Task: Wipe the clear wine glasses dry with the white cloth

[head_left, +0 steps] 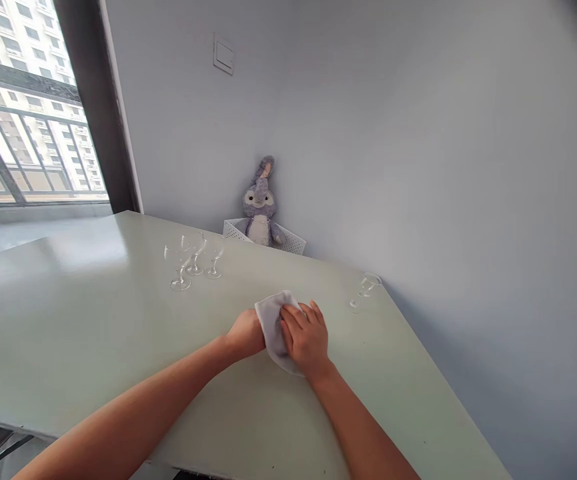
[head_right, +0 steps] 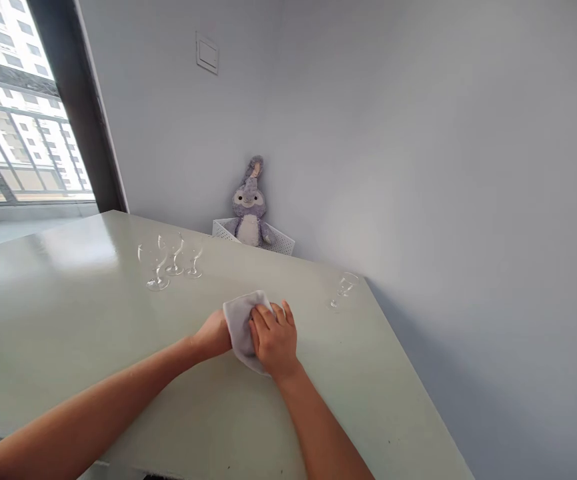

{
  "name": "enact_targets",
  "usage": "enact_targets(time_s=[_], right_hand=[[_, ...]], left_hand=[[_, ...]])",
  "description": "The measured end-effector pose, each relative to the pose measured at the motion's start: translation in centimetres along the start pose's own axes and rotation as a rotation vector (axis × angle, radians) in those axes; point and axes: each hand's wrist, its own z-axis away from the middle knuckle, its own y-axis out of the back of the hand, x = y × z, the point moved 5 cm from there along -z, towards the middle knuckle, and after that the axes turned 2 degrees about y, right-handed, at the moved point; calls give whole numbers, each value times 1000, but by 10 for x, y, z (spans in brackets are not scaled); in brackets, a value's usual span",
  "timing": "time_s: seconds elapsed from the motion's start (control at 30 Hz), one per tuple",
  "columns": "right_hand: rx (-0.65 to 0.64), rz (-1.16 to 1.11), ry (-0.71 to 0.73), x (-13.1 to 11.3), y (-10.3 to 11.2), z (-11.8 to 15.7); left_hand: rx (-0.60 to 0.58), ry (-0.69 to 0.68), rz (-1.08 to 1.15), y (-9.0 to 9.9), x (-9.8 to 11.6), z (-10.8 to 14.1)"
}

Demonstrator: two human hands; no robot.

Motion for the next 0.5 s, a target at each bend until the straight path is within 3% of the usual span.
enact_targets(time_s=[0.17, 0.27, 0.37, 0.5], right_hand=[[147, -148, -288, 34, 13, 2], [166, -394, -574, 60, 10, 8], [132, -639, -804, 77, 0, 15], [115, -810, -820, 71, -5, 15]], left_hand=[[73, -159, -83, 3, 16, 6], [115, -193, -142, 9, 18, 7], [125, -55, -108, 12, 12, 6], [111, 219, -55, 17, -2, 5]])
